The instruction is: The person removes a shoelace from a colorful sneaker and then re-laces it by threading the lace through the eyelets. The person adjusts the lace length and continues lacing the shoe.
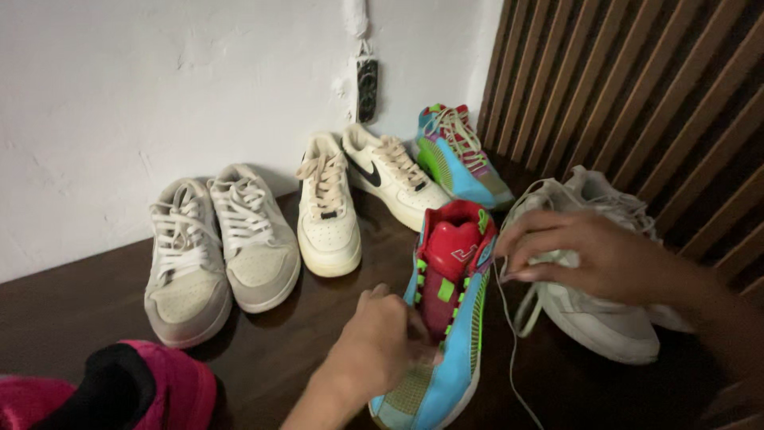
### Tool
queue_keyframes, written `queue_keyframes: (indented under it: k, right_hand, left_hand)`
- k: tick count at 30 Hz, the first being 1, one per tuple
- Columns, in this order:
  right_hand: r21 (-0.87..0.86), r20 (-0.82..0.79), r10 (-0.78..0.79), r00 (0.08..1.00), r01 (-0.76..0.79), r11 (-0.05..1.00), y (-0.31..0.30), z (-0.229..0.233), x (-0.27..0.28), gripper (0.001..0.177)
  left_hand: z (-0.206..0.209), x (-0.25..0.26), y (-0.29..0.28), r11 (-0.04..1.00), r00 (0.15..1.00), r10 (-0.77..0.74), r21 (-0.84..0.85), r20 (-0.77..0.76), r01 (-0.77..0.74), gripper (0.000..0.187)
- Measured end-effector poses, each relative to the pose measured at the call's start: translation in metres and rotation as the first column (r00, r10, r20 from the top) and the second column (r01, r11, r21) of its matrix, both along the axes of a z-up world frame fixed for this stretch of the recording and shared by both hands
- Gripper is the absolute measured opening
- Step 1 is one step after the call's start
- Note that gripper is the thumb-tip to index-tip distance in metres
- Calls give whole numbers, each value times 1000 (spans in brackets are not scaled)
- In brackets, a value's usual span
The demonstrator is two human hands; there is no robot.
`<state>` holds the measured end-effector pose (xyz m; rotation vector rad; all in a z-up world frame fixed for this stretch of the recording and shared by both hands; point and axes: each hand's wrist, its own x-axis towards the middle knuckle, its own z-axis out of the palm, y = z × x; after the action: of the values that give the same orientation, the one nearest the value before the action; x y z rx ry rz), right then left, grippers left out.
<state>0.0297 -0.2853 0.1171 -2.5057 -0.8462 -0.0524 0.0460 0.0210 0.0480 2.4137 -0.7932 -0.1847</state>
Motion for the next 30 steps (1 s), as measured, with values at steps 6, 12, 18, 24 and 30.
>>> queue_keyframes:
  k: [6,12,18,24,30]
  right_hand:
    - [-161,17,208,978,-202,966,83,-14,9,15]
    - [-294,-7,356,935,-342,893,113,-3,14,11]
    - [-465,-88,335,938,-336,819,120,4,20,9]
    - [-441,-253,136,958,-239,865,109,0,16,11]
    - [-280,-89,394,915,-402,872,95,-21,15,15]
  left_hand:
    - [-31,-19,-6,940,982,190,-295,24,-174,28]
    - [-41,-43,-21,787,882,469,-426,-56,-446,32]
    - [-40,-49,-27,793,884,455,-404,-107,-457,33]
    - [-40,-51,-27,783,880,471,-430,-64,-450,36]
    - [-33,-53,-26,824,890,451,-353,-66,-444,51]
